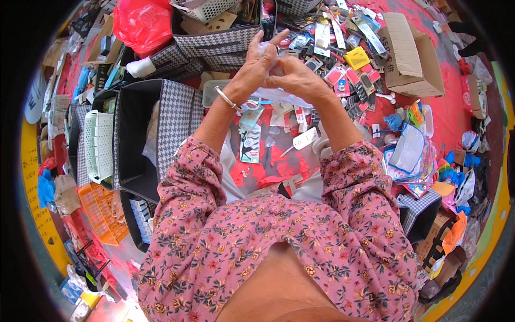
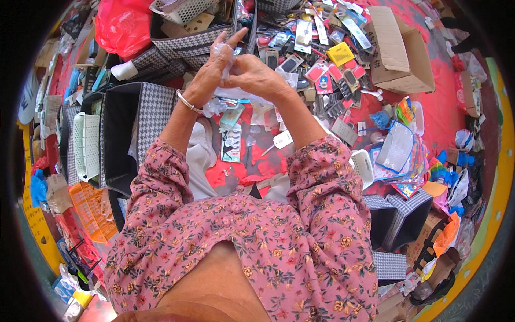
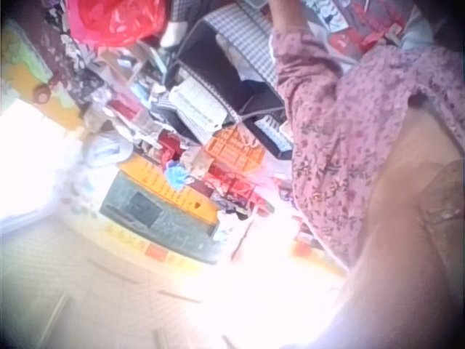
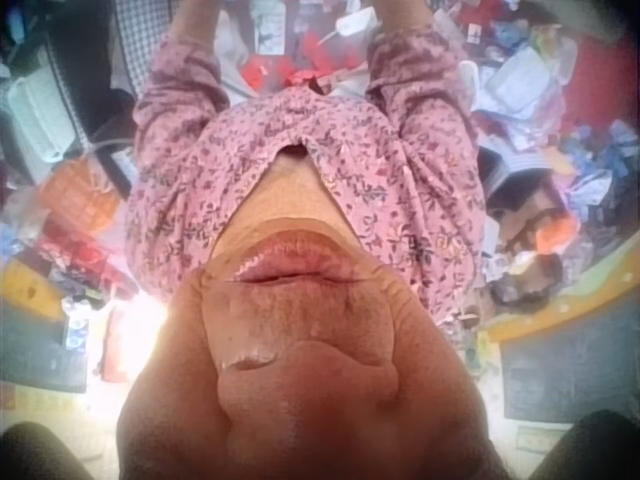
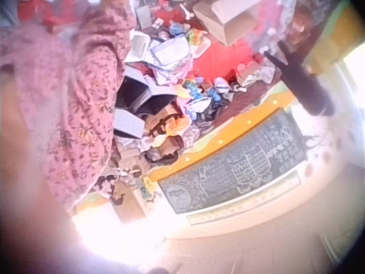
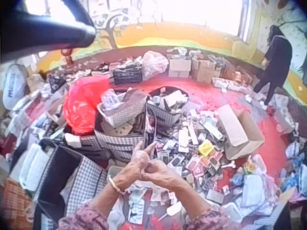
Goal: The person picks up several toothbrushes from the floor, places them into a clear plastic bag, and then seals the bag.
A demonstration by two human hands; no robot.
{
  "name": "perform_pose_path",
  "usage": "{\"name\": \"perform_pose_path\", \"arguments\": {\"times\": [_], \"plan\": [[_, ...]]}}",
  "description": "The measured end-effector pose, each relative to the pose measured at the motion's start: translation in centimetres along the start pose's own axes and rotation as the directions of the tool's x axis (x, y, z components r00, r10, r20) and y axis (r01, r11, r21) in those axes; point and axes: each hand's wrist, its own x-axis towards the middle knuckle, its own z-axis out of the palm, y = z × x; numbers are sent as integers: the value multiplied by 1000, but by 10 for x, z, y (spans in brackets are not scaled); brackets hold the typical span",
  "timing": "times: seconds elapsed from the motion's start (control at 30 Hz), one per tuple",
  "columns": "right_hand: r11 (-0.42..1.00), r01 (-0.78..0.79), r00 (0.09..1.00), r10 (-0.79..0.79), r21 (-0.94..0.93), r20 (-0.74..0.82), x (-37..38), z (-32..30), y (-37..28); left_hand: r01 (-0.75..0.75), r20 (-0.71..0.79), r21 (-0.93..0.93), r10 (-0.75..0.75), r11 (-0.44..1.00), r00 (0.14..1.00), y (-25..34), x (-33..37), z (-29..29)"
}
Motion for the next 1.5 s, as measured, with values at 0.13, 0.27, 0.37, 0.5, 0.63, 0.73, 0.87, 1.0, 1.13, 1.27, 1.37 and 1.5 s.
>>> {"name": "perform_pose_path", "arguments": {"times": [0.13, 0.27, 0.37, 0.5, 0.63, 0.73, 0.87, 1.0, 1.13, 1.27, 1.37, 1.5], "plan": [[891, 58, 975, -148, -449, -167, 4, 13, 7, -34, 86, 406, 0, 913, 996, -32, 9, -16], [924, -135, 981, 76, -358, -176, -4, -5, -1, 109, 190, -228, -66, 967, 980, -10, 0, -20], [998, -39, 977, 27, -55, -212, -9, -9, -7, 315, 144, -580, -287, 751, 947, -16, 5, -40], [994, -33, 971, 8, -102, -238, -11, -13, -11, 262, 318, -278, -169, 924, 933, -27, -1, -37], [997, -26, 966, 42, 67, -256, -11, -14, -11, 173, 188, -186, -138, 967, 973, -31, 2, -37], [942, -17, 942, 127, 336, -309, -13, -8, -23, 16, 28, 131, -20, 991, 999, -37, 4, -36], [903, -23, 886, 217, 429, -409, -11, -17, -16, -293, -112, 530, 408, 796, 906, -11, -4, -16], [990, -8, 866, 79, 144, -494, -4, -11, -5, -395, 117, 788, 514, 473, 850, -7, -6, -13], [998, -3, 871, 36, 68, -490, -2, -10, -2, -263, -19, 473, 309, 841, 951, -21, -6, -7], [988, -13, 885, 84, 156, -457, -1, -14, 3, -35, 37, 258, 27, 966, 999, -26, -3, -2], [962, -98, 905, 193, 255, -379, -3, -14, -4, 59, -13, 114, -58, 992, 998, -39, 0, -5], [948, -82, 924, 188, 309, -332, -4, -15, -1, 304, 5, -539, -358, 785, 934, -44, 1, -13]]}}
